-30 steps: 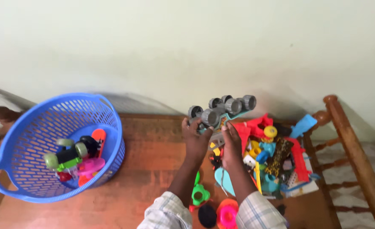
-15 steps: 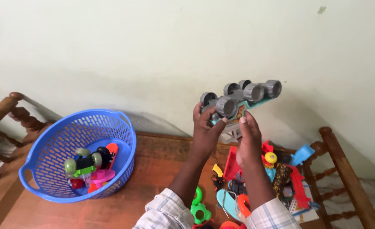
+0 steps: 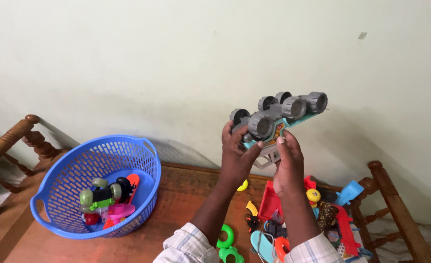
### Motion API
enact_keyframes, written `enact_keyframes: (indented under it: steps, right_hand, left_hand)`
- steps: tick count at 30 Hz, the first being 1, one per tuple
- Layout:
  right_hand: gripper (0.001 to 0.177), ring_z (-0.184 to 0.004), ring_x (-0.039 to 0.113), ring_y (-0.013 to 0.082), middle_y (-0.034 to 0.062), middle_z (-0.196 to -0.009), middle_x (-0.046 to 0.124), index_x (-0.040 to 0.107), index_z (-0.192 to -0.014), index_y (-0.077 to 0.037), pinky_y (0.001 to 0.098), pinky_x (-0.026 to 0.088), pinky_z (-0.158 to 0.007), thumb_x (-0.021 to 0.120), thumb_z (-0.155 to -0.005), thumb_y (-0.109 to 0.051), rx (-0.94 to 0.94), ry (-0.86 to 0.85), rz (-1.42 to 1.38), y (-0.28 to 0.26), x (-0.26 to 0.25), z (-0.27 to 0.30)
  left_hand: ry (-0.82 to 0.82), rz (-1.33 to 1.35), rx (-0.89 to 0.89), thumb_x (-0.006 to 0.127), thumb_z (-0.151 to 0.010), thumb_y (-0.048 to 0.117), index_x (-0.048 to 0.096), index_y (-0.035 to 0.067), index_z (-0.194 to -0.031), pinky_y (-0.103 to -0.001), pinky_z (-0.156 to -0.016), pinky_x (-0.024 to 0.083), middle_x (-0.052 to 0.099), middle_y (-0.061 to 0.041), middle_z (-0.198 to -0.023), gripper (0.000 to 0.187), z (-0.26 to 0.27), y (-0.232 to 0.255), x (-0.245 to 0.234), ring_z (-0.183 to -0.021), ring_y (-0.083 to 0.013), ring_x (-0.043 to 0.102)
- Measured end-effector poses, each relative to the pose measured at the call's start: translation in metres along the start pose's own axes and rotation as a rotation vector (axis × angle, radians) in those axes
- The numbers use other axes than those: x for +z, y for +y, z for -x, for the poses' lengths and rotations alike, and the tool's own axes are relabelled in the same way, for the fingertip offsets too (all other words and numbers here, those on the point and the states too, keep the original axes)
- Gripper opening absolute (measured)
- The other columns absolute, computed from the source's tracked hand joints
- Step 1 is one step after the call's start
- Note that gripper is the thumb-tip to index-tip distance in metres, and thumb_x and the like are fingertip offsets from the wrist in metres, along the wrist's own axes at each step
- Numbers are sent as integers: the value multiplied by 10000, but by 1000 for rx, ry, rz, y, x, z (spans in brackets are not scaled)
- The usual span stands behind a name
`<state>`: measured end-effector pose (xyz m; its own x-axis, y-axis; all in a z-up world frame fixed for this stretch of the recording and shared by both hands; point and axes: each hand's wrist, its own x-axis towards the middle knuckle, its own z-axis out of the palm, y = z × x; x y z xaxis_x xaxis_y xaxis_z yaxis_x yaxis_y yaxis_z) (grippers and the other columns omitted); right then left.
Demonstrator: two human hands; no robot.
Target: The person picks up various toys from a wooden bench and places them into a blue plastic basket. The items handled include a toy piano, a toy car, a toy truck, a pink plastic ring, and other small colorful toys.
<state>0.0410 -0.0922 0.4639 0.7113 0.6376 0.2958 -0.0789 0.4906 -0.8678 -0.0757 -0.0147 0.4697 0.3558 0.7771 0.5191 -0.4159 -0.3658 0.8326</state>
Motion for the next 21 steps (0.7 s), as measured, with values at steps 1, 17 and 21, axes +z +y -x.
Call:
enact_keyframes:
  steps: [1,17,21]
  right_hand:
    - [626,-1182,578,159,75,-1307,615,468,-1490,8,346,458,-1014,629,-961,-284,4,7,6,-1,-1,1]
    - [513,-1170,576,162,64,-1278,626,513,-1419,-37,348,461,-992,620,-966,-251,58,-149,-82,9,21,17]
    - [501,-1168,577,164,55,-1274,615,515,-1399,-39,361,471,-980,632,-955,-238,122,-162,-121,29,53,24]
  left_hand:
    - [-6,-24,18,778,-845,84,609,97,-1321,-402,-1061,513,239,-205,-1593,506,1,0,0,-1412,-292,462]
    - [117,-303,115,822,-830,110,636,72,-1308,-436,-1112,443,320,-277,-1583,514,26,13,-32,-1487,-388,404]
    - [184,-362,111,821,-812,141,605,89,-1328,-431,-1114,442,303,-277,-1601,562,31,19,-70,-1450,-382,448]
